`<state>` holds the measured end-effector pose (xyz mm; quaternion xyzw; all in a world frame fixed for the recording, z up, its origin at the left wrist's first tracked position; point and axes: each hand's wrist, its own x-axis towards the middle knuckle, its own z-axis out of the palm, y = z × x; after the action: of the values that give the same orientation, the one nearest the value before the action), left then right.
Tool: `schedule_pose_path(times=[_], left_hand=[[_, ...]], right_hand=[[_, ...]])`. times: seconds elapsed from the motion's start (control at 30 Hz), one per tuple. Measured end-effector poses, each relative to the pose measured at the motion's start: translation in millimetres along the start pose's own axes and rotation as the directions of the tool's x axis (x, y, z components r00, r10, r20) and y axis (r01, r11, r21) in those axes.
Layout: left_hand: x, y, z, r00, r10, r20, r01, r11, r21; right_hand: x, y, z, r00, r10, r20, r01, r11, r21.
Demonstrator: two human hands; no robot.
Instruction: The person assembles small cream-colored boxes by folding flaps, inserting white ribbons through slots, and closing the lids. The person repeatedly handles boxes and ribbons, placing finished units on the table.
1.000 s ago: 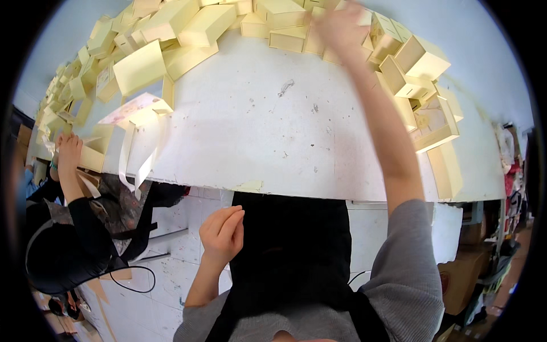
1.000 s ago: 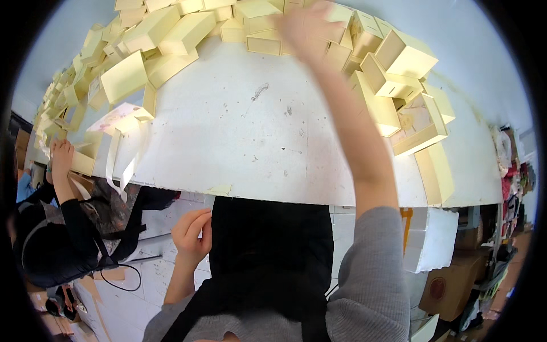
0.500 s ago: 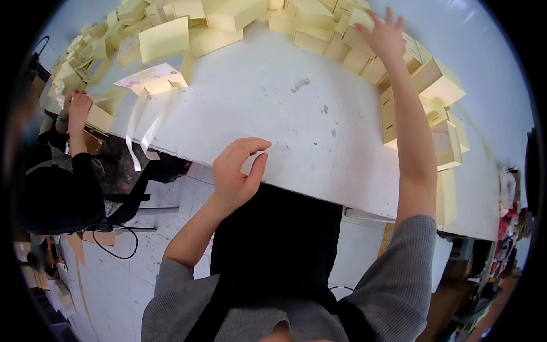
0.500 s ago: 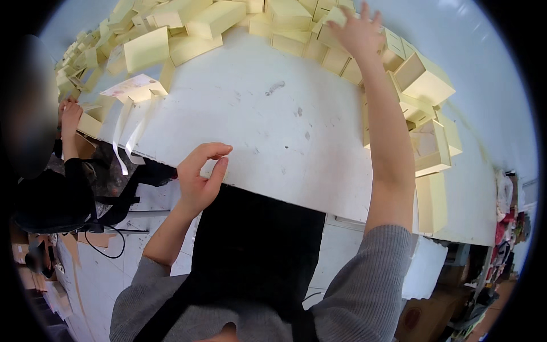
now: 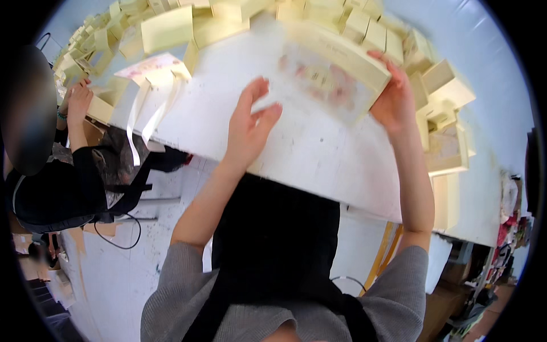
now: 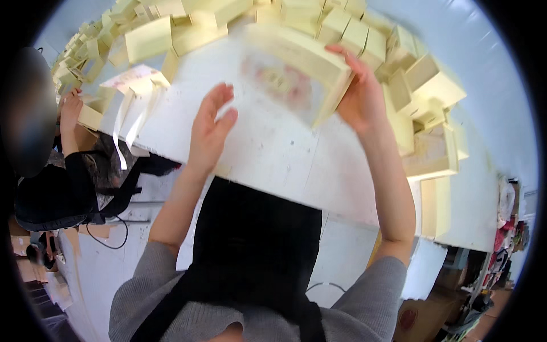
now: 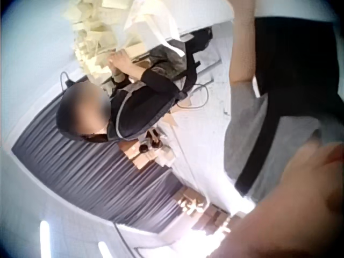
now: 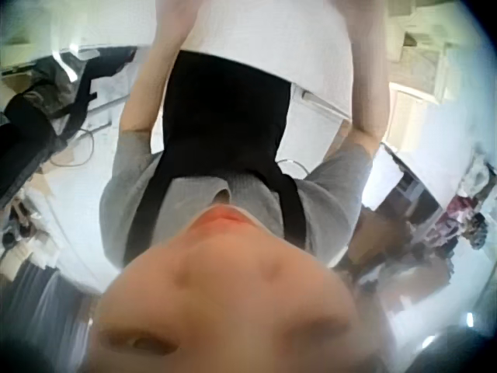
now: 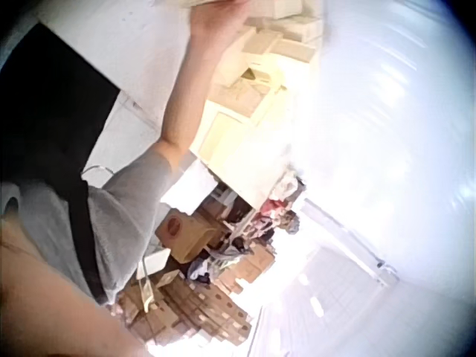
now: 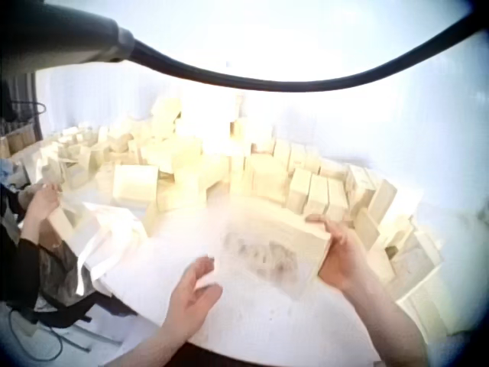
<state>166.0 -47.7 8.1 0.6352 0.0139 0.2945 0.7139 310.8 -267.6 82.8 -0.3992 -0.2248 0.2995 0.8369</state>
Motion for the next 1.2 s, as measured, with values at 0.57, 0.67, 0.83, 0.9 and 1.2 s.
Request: schedule_pose_path(times=[0.57,0.67,0.83,0.9,1.2], left_hand=[[-36,5,-6,0.995,0.053,0.087,-0.088,0.877,0.472],[-31,0,-6,0.996,0.001,0.087,-0.034,0.924,0.381],[-28,-9,-2,0.999,-0.007,0.045,-0.007,0.952,0.307],[-29,-13,-3,0.999,0.014,0.051,-0.031,0.943,0.332],[-49,15,-22,0.974,0.138,0.179,-0.15,0.987,0.057]], right_hand=[[-94,79,12,0.946,-0.289,-0.143,0.055,0.582,-0.811],[-82,77,-2,0.948,-0.21,-0.238,-0.071,0.589,-0.805],[-72,80,-19,0.957,-0.113,-0.267,-0.136,0.638,-0.758],[-72,85,-30,0.955,-0.059,-0.29,-0.176,0.674,-0.718],[-70,78,-20,0.964,-0.008,-0.266,-0.192,0.669,-0.718]])
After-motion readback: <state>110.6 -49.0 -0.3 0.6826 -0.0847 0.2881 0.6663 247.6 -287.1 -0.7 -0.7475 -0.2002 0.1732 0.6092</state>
